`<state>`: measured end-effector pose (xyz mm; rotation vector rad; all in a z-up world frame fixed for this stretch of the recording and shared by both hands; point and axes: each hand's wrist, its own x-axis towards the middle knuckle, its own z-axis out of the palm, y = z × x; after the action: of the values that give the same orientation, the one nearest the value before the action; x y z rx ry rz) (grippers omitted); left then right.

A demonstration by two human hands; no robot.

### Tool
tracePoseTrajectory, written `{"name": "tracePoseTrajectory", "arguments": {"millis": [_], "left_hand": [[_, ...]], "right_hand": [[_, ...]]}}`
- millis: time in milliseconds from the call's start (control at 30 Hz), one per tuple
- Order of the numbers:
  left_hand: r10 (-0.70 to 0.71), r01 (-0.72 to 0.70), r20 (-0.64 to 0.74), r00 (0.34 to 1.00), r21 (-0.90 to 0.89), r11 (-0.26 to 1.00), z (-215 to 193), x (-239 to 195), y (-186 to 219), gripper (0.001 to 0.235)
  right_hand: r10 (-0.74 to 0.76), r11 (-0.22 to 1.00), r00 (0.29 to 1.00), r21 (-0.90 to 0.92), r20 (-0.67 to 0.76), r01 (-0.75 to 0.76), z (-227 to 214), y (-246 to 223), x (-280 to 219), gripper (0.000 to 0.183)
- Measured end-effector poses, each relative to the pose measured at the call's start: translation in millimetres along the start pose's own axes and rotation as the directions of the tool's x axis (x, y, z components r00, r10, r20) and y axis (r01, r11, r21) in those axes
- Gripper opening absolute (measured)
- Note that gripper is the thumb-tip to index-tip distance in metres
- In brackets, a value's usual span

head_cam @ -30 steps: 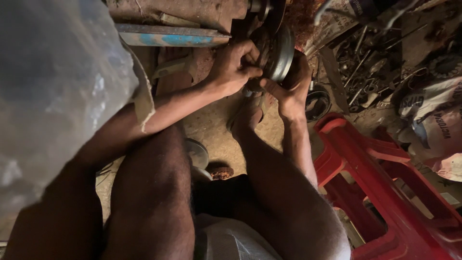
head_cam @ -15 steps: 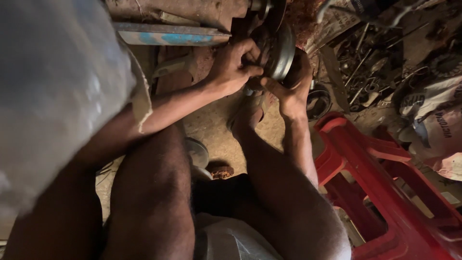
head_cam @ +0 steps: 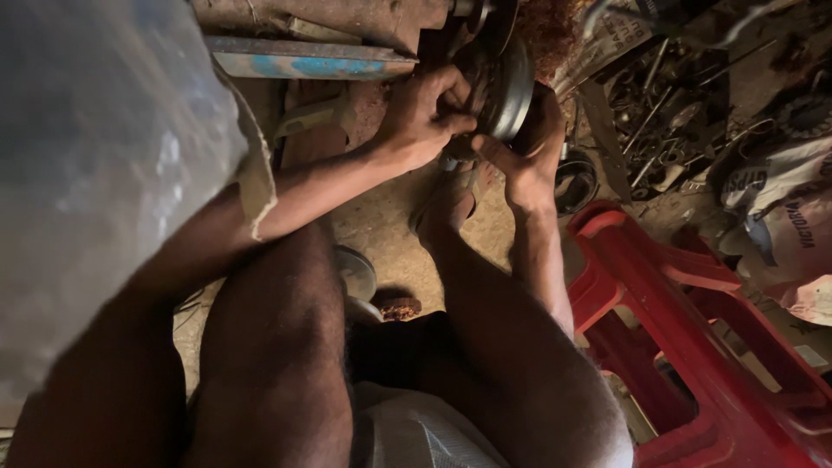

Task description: Repairing an electromechanical motor by assembling and checking the stator and housing components.

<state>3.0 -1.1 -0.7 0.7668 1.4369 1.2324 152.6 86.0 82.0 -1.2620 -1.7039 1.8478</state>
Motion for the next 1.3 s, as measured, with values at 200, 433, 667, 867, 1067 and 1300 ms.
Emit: {"name": "tracePoseTrajectory", "arguments": {"millis": [200, 433, 667, 867, 1067, 1300], "left_hand": [[0.016, -0.014, -0.065, 0.998, 0.033, 0.999, 1.7, 1.4, 0.5, 0.022], [0.018, -0.016, -0.044, 0.999, 0.04, 0.999, 1.9, 1.1, -3.0, 0.019], [0.017, -0.017, -0.01, 1.0, 0.066, 0.998, -3.7, 0.5, -3.0, 0.026], [-0.022, 0.022, -0.018, 1.0, 0.033, 0.999, -3.6, 2.9, -8.6, 0.022], [-0.08, 0.08, -0.002, 0.997, -0.022, 0.997, 0.4, 5.1, -2.6, 0.02], [-0.022, 0.019, -0.029, 0.999, -0.108, 0.994, 2.5, 0.8, -8.2, 0.024]], "right_hand": [[0.049, 0.999, 0.999, 0.005, -0.016, -0.048, 1.2, 2.0, 4.3, 0.069], [0.009, 1.0, 1.0, -0.019, 0.026, -0.009, -5.2, 0.2, 2.3, 0.07], [0.013, 0.999, 1.0, 0.035, 0.002, -0.013, 5.0, -2.9, 1.8, 0.067], [0.036, 0.999, 0.999, 0.019, -0.018, -0.036, 4.6, 0.7, 6.5, 0.067], [0.023, 0.994, 1.0, -0.106, 0.003, -0.023, -1.3, -2.9, 8.1, 0.064], [0.014, 1.0, 1.0, -0.025, 0.005, -0.014, 0.2, -5.6, 9.0, 0.067]]}}
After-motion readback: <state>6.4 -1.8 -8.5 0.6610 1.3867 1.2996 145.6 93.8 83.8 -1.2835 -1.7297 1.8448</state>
